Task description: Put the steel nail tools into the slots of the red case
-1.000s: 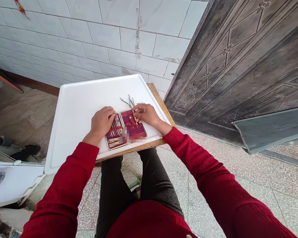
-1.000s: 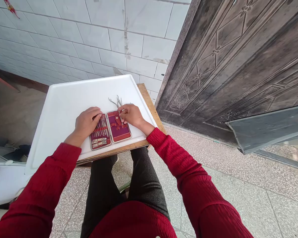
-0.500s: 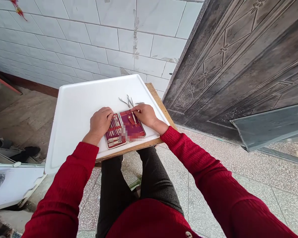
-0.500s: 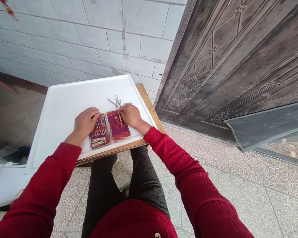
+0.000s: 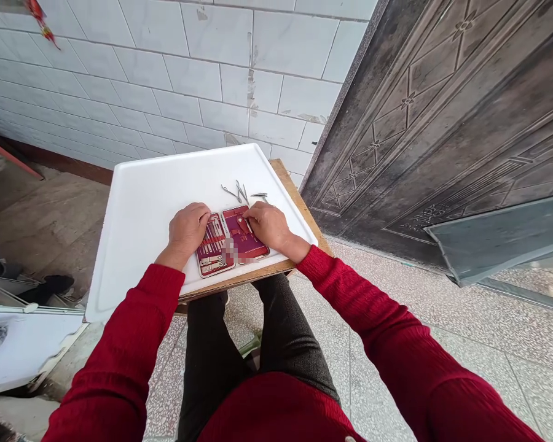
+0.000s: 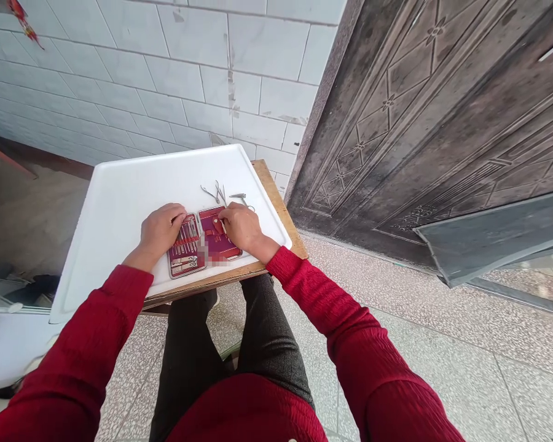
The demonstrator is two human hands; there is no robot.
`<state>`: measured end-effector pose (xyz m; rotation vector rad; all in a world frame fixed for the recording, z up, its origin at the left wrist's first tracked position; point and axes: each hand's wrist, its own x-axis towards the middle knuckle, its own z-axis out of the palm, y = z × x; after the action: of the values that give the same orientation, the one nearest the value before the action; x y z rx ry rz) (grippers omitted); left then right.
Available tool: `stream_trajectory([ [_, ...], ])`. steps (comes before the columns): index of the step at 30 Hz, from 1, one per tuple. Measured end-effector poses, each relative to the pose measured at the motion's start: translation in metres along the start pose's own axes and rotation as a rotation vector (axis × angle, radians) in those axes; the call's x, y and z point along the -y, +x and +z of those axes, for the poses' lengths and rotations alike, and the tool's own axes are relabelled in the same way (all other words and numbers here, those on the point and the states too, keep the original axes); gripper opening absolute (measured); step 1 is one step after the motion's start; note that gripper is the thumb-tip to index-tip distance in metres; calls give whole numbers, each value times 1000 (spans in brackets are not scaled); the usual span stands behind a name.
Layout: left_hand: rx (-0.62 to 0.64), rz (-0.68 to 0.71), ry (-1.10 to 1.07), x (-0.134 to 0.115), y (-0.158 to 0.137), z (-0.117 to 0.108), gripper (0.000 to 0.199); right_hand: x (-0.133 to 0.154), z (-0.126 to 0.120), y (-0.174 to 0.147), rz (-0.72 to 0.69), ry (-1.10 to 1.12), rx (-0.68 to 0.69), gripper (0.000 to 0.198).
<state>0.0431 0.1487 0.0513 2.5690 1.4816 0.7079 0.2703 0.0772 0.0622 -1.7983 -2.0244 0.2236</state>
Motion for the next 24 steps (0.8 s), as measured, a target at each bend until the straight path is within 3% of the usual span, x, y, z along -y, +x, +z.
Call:
stream_trajectory([
  [11,6,-4,-12,2,-1,1,23,-3,-8,2,-12,3,-25,32],
  [18,-9,6,-21,3,-2,2,24,-9,-28,41,106,-43,-33,22],
  [24,-3,12,-26,2,-2,0,24,-11,-14,74,169,-116,8,20],
])
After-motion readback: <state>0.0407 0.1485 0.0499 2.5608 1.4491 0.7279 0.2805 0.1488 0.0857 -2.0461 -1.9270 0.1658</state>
